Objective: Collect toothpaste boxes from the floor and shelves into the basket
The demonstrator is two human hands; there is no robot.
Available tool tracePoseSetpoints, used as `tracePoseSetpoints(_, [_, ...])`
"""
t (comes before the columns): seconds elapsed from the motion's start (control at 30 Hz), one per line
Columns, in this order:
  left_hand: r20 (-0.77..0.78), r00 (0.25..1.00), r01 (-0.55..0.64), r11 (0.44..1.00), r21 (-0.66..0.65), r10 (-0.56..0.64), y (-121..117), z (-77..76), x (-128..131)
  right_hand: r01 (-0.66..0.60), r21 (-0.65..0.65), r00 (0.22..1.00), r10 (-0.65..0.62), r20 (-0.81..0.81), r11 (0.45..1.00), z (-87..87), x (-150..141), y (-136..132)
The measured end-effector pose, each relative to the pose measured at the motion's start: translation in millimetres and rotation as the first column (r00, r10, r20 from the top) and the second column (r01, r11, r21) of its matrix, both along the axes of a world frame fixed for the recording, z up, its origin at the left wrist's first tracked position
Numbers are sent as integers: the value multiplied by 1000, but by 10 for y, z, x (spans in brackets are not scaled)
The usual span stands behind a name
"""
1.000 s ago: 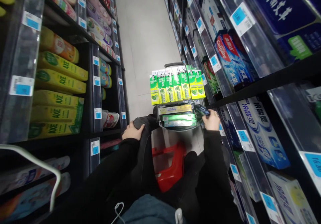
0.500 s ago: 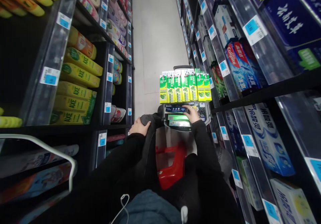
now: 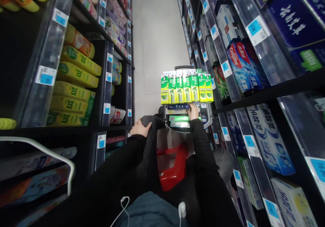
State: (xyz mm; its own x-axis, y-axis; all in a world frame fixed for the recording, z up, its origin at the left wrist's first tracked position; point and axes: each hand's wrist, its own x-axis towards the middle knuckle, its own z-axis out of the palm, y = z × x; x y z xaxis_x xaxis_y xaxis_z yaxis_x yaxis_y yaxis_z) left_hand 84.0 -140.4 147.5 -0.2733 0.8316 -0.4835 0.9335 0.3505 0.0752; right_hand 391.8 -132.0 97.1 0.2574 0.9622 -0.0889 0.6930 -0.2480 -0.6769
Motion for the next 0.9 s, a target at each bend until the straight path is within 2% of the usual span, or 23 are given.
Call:
tracePoseSetpoints(0.13, [-5, 1000, 0, 1000, -8, 0, 4, 13, 7, -54, 4, 997, 54, -59, 999, 98, 25, -39])
tracePoseSetpoints(0.23, [-11, 1000, 1, 1000, -6, -1, 7, -5, 1, -79, 44, 984, 85, -158, 996, 218, 95, -227])
tracePoseSetpoints(0.3, [-13, 1000, 2, 1000, -5, -2, 6, -23, -6, 0, 52, 964, 14, -266, 999, 295, 176, -427])
tracePoseSetpoints(0.37, [-14, 1000, 5, 1000, -1, -5, 5, -35, -10, 180, 66, 913, -142, -383, 981, 357, 291, -642])
tracePoseSetpoints(0.43, [-18, 1000, 6, 1000, 2, -6, 3, -35, -9, 401, 118, 829, -305, -469, 908, 404, 434, -824])
tracePoseSetpoints(0.5, [-22, 1000, 5, 1000, 1, -5, 2, -26, -4, 582, 184, 746, -430, -509, 792, 443, 578, -942])
tracePoseSetpoints(0.57, [-19, 1000, 9, 1000, -1, -9, 3, -16, 3, 694, 208, 680, -532, -505, 690, 481, 685, -1003])
tracePoseSetpoints(0.63, [-16, 1000, 15, 1000, 2, -15, 5, -13, 9, 759, 199, 633, -630, -451, 620, 513, 724, -1053])
tracePoseSetpoints(0.77, [-32, 999, 14, 1000, 7, -14, 12, -23, 9, 802, 188, 597, -761, -253, 567, 507, 599, -1269])
tracePoseSetpoints(0.83, [-36, 999, 18, 1000, 6, -18, 13, -30, 5, 829, 95, 554, -787, -272, 551, 445, 520, -1394])
tracePoseSetpoints(0.9, [-34, 999, 23, 1000, 8, -22, 10, -35, 1, 844, -49, 482, -794, -369, 535, 353, 500, -1445])
